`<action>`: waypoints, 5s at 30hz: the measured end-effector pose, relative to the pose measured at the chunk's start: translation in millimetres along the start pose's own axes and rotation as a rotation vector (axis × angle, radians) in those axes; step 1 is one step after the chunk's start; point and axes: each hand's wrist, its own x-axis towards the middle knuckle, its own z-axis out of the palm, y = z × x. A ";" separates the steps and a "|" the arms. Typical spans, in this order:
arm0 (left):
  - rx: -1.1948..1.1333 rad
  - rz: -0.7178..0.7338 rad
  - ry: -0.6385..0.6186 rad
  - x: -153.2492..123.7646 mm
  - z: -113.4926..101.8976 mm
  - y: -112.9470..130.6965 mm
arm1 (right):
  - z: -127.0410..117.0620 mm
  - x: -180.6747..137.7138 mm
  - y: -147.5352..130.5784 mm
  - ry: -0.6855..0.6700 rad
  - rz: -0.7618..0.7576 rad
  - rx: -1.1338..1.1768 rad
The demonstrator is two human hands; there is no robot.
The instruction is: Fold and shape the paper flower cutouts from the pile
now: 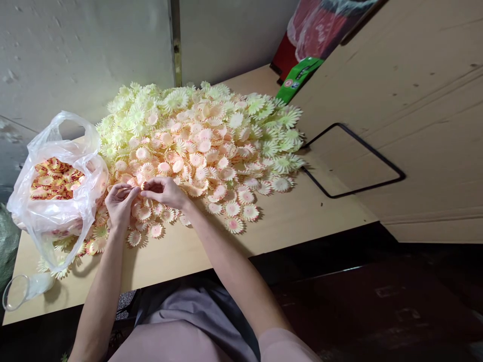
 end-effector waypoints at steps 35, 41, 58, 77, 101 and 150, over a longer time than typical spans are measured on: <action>0.039 0.112 -0.062 -1.3 3.1 -2.0 | 0.3 -4.1 -6.0 -0.042 -0.010 -0.064; 0.003 0.140 -0.037 2.6 -1.1 -6.0 | -0.4 -2.8 -5.9 0.004 -0.026 -0.090; 0.114 0.135 -0.081 -4.0 4.2 4.3 | -4.3 0.8 -0.4 -0.036 -0.033 -0.024; 0.093 0.124 -0.036 -0.7 3.1 0.5 | 1.3 -3.0 -6.7 -0.003 -0.023 -0.101; 0.102 0.164 -0.055 -2.0 4.2 3.5 | -2.4 0.2 -7.9 -0.038 0.024 -0.026; -0.218 0.096 0.180 15.1 -10.6 -1.1 | -8.2 2.4 -8.4 0.047 0.021 0.073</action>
